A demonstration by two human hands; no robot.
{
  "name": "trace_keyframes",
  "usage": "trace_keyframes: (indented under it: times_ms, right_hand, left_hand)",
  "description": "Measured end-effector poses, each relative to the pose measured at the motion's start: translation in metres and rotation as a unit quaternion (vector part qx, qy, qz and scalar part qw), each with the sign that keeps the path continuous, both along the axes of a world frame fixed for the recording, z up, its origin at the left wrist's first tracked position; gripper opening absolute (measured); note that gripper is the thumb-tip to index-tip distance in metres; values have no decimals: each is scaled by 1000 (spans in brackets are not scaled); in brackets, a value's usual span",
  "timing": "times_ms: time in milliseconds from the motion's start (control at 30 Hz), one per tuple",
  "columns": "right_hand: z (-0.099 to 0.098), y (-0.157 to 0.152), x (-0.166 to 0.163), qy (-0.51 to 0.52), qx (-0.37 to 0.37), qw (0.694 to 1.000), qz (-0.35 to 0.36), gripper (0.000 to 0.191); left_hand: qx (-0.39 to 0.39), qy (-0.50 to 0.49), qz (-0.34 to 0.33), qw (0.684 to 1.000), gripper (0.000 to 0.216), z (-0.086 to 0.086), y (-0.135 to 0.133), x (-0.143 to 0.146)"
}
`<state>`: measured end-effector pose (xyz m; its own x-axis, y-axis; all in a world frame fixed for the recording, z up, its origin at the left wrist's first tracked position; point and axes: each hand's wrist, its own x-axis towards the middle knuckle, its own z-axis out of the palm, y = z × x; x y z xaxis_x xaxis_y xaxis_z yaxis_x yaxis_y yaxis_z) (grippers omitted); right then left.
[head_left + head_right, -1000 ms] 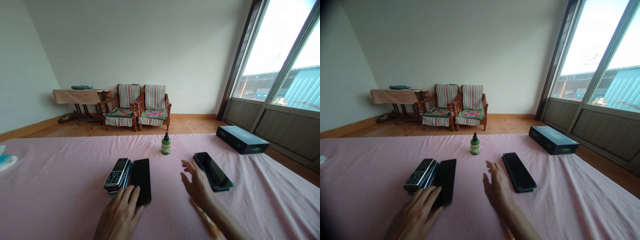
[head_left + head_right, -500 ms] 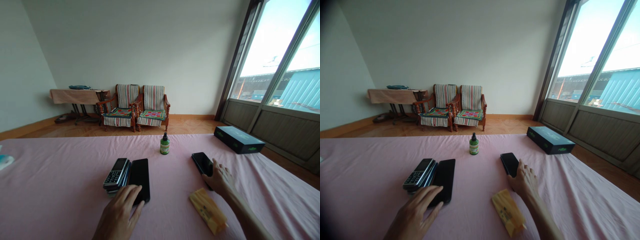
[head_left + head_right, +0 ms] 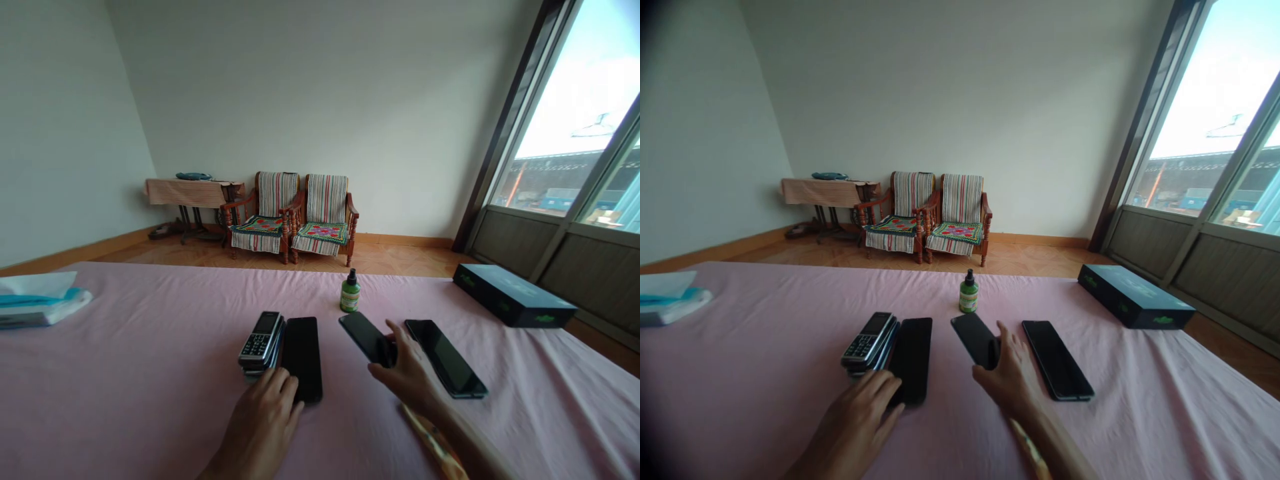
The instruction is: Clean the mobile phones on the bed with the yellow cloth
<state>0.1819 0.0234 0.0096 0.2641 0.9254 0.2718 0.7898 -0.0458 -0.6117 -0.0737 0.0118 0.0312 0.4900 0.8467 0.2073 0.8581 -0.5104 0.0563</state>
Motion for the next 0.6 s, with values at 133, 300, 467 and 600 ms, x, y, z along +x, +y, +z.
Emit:
trace_keyframes:
  times_ms: [133,300,467,600]
  right_hand:
    - [-2,13,-50,10,2,998,57,77]
    - [3,26,-86,-36,4,998,61,76]
    - [6,28,-103,-62,-7,996,56,78]
    - [-6,26,-105,-19,27,996,80,72]
  left_hand:
    - [-30,11,10,999,24,8,-4,3]
    - [-47,7,28,998,26,3,-4,1]
    - [-48,24,30,998,32,0,-2,1]
    - [-45,34,23,998,36,1,-1,0]
